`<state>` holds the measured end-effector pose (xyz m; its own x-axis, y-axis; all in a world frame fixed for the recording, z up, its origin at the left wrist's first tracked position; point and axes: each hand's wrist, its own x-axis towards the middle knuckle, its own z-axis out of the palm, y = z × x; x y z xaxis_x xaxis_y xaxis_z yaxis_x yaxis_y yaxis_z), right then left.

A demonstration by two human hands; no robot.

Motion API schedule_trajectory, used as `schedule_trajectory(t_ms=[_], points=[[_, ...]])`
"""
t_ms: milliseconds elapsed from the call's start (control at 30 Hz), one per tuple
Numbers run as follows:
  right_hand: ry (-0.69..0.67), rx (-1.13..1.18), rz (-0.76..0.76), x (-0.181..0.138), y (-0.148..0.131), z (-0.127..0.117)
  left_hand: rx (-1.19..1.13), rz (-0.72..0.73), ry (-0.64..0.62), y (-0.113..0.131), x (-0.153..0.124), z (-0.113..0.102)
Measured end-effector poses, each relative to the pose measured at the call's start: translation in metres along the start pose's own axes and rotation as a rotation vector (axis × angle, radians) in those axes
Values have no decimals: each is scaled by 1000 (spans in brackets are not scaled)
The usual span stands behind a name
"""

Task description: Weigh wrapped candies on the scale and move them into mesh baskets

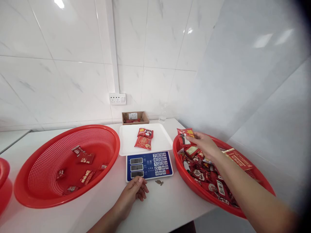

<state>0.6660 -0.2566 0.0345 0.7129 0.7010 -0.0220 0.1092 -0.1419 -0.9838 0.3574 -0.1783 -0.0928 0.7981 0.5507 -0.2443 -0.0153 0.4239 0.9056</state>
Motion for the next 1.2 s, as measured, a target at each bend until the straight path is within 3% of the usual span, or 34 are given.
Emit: schedule_trajectory(t_ms=[167, 333, 433, 567, 733, 833, 1000, 1100, 1200], points=[[-117, 210, 123, 7, -8, 36, -6, 4, 5, -1, 1, 0], [-190, -28, 187, 2, 0, 33, -19, -1, 22, -1, 1, 3], [-141, -222, 57, 0, 12, 10, -14, -11, 19, 0, 2, 3], [-51, -552, -58, -6, 30, -38, -1, -16, 21, 2, 0, 4], [-209, -844, 44, -28, 53, -103, 32, -16, 1, 6, -2, 3], [-312, -964, 91, -46, 62, -123, 48, -28, -12, 8, -2, 4], [-392, -1180, 137, -70, 70, -107, 76, -37, -3, 9, -1, 5], [-378, -1323, 162, -71, 76, -91, 76, -27, -3, 9, -1, 5], [-323, -1420, 91, -65, 80, -87, 73, -25, 11, 9, -1, 5]])
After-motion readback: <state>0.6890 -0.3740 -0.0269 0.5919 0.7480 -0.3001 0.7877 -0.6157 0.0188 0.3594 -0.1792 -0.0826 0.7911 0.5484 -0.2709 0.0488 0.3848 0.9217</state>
